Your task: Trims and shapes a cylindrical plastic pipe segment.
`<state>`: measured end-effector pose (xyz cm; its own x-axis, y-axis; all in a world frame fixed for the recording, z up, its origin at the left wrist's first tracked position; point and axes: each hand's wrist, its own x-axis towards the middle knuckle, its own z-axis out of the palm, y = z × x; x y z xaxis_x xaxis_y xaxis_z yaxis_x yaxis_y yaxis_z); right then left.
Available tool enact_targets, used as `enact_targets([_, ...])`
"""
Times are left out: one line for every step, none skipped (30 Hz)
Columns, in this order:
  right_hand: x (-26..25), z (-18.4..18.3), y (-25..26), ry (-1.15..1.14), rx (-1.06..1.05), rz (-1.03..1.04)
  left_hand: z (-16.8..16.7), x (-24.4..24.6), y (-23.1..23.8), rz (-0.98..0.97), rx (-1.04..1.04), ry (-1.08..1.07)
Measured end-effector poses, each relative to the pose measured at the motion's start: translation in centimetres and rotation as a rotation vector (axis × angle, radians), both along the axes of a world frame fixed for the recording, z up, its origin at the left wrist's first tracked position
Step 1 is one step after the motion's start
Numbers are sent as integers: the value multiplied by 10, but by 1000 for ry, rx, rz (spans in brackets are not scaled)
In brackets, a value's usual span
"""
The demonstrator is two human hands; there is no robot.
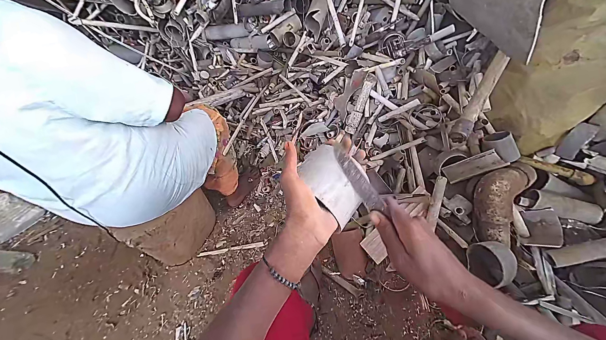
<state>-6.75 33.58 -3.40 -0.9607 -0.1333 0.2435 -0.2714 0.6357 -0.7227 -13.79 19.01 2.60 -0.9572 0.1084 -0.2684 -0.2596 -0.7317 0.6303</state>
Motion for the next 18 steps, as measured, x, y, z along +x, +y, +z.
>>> enact_targets([5,0,-5,-9,21,27,-1,-3,-2,0,9,-23])
enact_targets([10,2,-8,-41,39,58,-1,-5,-3,11,5,-35])
enact_targets([11,6,-8,-87,56,80,-3,-7,-5,20,6,-33])
enact_targets([9,9,-5,-118,67,84,-3,-7,-6,22,4,-23])
enact_targets([4,11,0,-127,63,70,-3,-7,-6,27,-9,-16])
enact_targets([-2,11,5,-139,47,43,-1,-6,-6,40,-38,-17])
enact_targets([-6,10,7,-160,20,24,-1,-4,-4,70,-67,-29])
enact_targets([-6,8,6,-170,-14,6,-1,-2,-3,96,-81,-37])
enact_targets([-3,4,1,-163,-47,7,-3,-3,-1,112,-73,-40])
enact_targets([2,-1,-6,-143,-64,30,-4,-4,0,116,-46,-40])
enact_targets([9,-4,-13,-123,-40,60,-6,-6,0,121,-14,-45])
enact_targets([15,-5,-19,-109,-1,93,-7,-7,-1,113,8,-49])
enact_targets([18,-3,-21,-125,23,131,-7,-7,-2,87,13,-47])
enact_targets([17,-2,-19,-128,16,149,-6,-6,-2,67,22,-47])
enact_targets([13,-1,-15,-121,-8,149,-5,-5,-3,55,30,-47])
enact_targets([8,-1,-10,-107,-52,132,-4,-4,-3,52,32,-45])
enact_targets([2,-1,-5,-111,-109,109,-2,-3,-2,57,29,-39])
enact_targets([-2,-2,-3,-107,-128,79,-1,-1,-2,67,27,-41])
